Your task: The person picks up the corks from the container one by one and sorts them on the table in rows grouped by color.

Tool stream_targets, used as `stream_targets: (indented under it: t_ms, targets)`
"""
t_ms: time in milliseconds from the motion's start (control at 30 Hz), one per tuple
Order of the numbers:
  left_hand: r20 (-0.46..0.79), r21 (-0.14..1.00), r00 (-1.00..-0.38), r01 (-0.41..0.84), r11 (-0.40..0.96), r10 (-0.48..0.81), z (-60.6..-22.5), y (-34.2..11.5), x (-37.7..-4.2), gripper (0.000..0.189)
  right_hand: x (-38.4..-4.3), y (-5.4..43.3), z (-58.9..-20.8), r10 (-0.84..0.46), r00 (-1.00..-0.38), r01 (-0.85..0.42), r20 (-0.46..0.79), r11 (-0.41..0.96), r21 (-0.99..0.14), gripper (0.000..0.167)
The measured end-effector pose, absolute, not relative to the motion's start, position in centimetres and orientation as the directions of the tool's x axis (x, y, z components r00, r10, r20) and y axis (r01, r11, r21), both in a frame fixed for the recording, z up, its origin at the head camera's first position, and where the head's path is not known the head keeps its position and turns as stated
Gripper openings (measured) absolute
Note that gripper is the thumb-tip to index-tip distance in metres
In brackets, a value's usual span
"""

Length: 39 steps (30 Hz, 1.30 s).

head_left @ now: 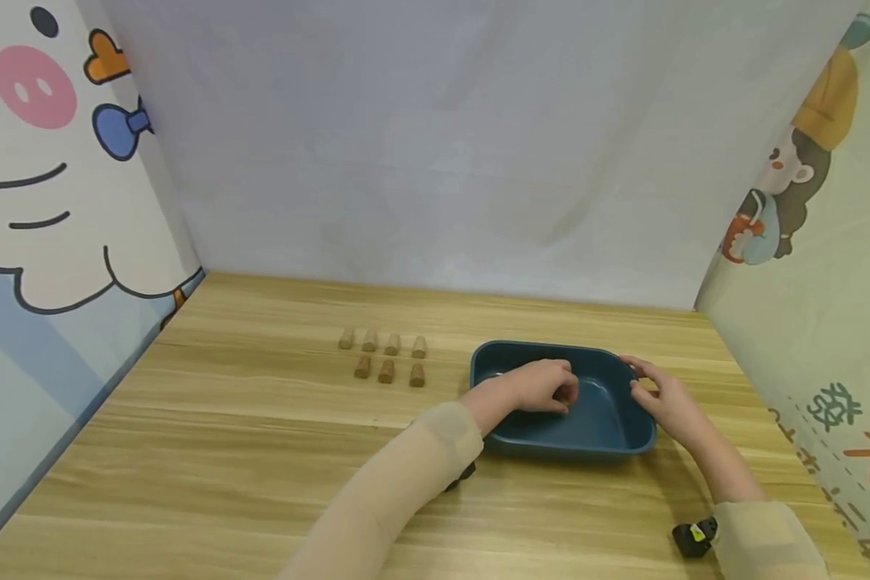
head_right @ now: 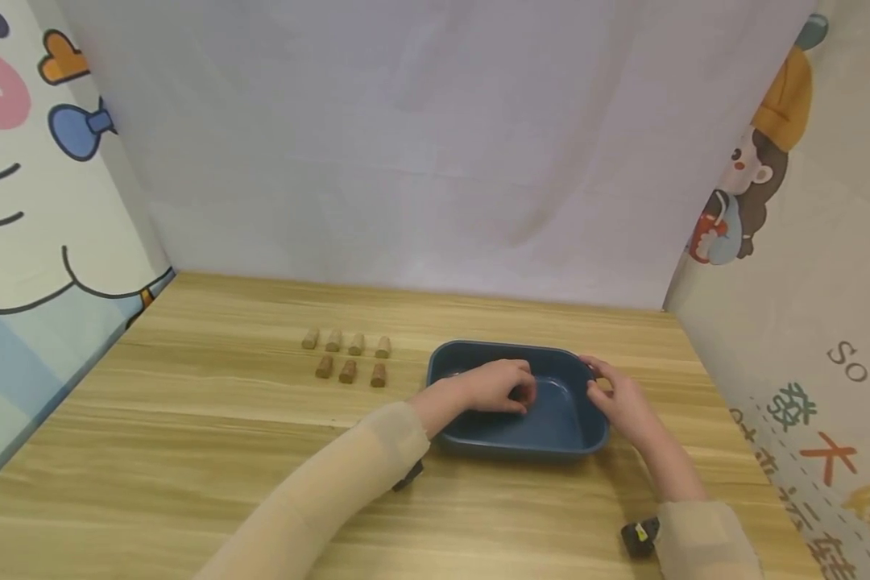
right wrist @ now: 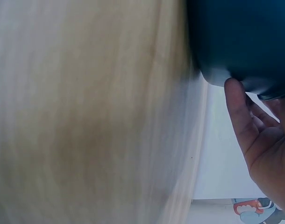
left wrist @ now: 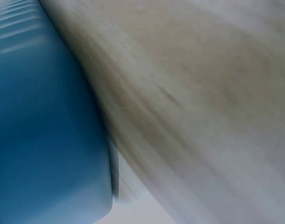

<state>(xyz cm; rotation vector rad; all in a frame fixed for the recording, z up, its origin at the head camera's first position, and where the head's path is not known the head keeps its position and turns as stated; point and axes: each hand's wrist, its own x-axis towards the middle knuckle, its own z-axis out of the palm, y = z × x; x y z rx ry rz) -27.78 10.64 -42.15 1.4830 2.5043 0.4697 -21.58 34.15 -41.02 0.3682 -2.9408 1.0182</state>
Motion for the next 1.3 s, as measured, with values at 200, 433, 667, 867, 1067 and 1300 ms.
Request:
stream_targets:
  t_ms: [200, 433, 667, 867, 1067, 1300]
  targets:
    - [-0.015, 0.354, -0.482, 0.817, 0.455, 0.876, -42.0, 10.4, -27.7, 0.009, -21.7, 34.2, -41.2, -0.220, -0.969, -0.243, 0.113, 0.761, -0.602, 0.044]
    - [-0.042, 0.379, -0.514, 0.785, 0.490, 0.857, -41.3, 9.9, -27.7, 0.011, -21.8, 34.2, -41.2, -0.223, -0.970, -0.237, 0.101, 0.754, -0.613, 0.044]
    - [-0.059, 0.396, -0.533, 0.764, 0.510, 0.844, -40.6, 8.6, -27.2, 0.014, -21.7, 34.1, -41.0, -0.223, -0.971, -0.230, 0.089, 0.757, -0.612, 0.044]
    - [-0.027, 0.353, -0.555, 0.773, 0.528, 0.831, -39.5, 7.0, -26.4, 0.014, -21.7, 34.0, -41.0, -0.223, -0.971, -0.229, 0.087, 0.761, -0.607, 0.045]
    - [0.016, 0.278, -0.560, 0.798, 0.535, 0.828, -38.5, 5.8, -25.9, 0.016, -21.8, 34.1, -41.1, -0.222, -0.969, -0.240, 0.106, 0.764, -0.600, 0.044]
    - [0.041, 0.349, -0.559, 0.785, 0.513, 0.828, -37.1, 4.5, -25.5, 0.019, -21.8, 34.1, -41.1, -0.222, -0.968, -0.248, 0.119, 0.761, -0.599, 0.043]
